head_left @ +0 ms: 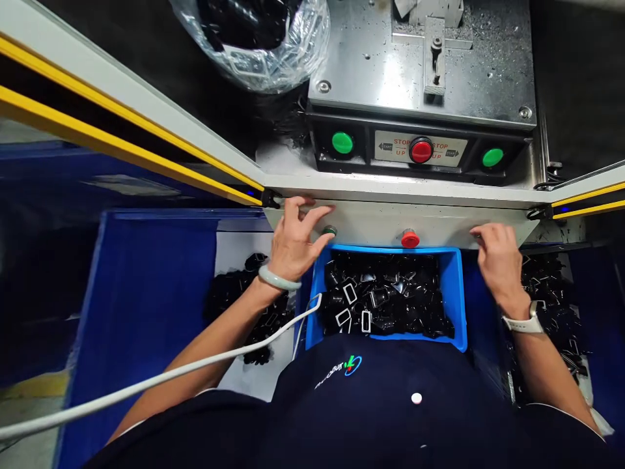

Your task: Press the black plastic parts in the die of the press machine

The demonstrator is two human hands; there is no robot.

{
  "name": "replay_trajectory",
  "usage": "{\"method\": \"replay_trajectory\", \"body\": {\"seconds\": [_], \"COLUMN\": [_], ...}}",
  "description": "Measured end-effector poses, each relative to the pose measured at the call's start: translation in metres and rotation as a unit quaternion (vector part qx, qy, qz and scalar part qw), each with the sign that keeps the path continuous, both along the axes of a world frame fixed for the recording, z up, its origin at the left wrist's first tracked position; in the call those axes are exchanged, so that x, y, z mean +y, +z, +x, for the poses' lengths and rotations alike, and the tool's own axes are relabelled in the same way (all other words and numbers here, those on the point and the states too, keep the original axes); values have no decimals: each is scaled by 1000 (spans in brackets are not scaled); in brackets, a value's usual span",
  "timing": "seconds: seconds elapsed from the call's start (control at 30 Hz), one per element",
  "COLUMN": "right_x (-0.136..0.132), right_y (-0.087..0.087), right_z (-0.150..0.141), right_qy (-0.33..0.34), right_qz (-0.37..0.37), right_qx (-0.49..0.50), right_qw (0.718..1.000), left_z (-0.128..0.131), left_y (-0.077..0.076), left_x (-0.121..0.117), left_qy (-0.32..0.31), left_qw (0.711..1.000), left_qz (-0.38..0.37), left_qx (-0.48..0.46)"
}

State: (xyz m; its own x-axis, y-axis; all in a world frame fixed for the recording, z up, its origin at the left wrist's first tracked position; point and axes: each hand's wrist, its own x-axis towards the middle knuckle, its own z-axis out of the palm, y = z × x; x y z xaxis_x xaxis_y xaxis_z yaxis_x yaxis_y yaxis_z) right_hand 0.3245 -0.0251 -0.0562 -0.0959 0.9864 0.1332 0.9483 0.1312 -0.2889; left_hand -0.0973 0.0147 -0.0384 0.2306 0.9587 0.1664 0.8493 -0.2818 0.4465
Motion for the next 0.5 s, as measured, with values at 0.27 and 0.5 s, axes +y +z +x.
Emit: {"method": "replay_trajectory", "body": {"seconds": [0.27,0.5], "right_x": [-51,-53], "right_y": [-34,-47], "right_z": [-106,-99], "right_qy": [175,195], "right_qz": [-234,-278], "right_qx": [-5,30], "right_qw": [956,940], "left_z": [92,114], "left_y": [-22,-41], "left_x": [-12,-43], "left_qy": [-321,-361], "left_qw": [858,817], "left_qz": [-400,-442], "left_qx": [35,90]}}
